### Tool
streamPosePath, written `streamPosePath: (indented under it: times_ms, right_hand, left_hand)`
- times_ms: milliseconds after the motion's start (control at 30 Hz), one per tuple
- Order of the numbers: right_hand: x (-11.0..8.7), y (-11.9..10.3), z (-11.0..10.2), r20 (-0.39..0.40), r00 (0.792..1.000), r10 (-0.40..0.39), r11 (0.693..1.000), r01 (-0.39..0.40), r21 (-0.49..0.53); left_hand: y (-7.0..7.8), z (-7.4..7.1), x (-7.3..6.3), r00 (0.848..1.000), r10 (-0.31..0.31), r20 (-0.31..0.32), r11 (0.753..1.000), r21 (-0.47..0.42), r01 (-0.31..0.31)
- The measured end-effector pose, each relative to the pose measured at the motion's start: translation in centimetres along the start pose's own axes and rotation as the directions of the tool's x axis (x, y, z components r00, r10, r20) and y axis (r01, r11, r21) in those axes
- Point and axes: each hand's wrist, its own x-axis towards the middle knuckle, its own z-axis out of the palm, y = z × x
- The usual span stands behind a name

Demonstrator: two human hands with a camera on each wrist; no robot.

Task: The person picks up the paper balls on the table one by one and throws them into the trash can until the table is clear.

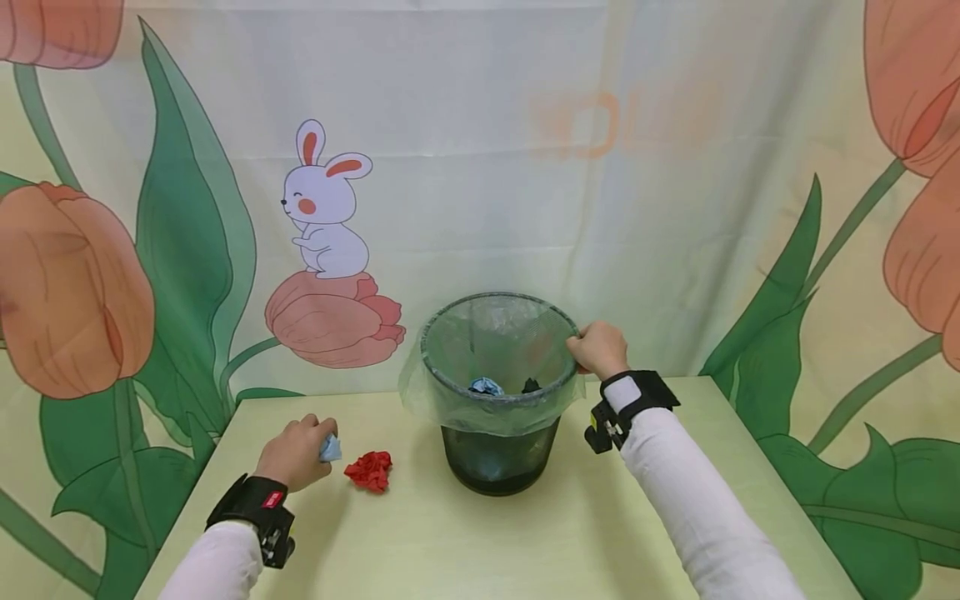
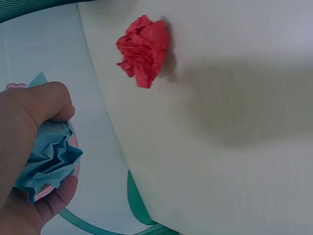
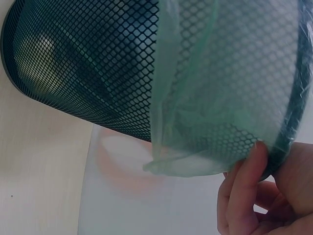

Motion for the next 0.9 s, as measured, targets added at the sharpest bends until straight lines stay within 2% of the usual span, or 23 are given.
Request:
streamPosePath:
  times_ms: [433, 900]
  right_hand:
    - [0.2, 0.1, 0.1, 0.011, 1.000, 0.012, 1.000, -0.012, -0.010]
    - [0.0, -0.1, 0.0, 0.006, 1.000, 0.015, 1.000, -0.015, -0.008]
  left_hand:
    - [0.4, -3.5, 2.2, 0.999, 0.045, -0.003, 0.999, 0.008, -0.045]
    - [1.8, -6.6, 3.7, 0.997, 0.072, -0.022, 0.997, -0.025, -0.073]
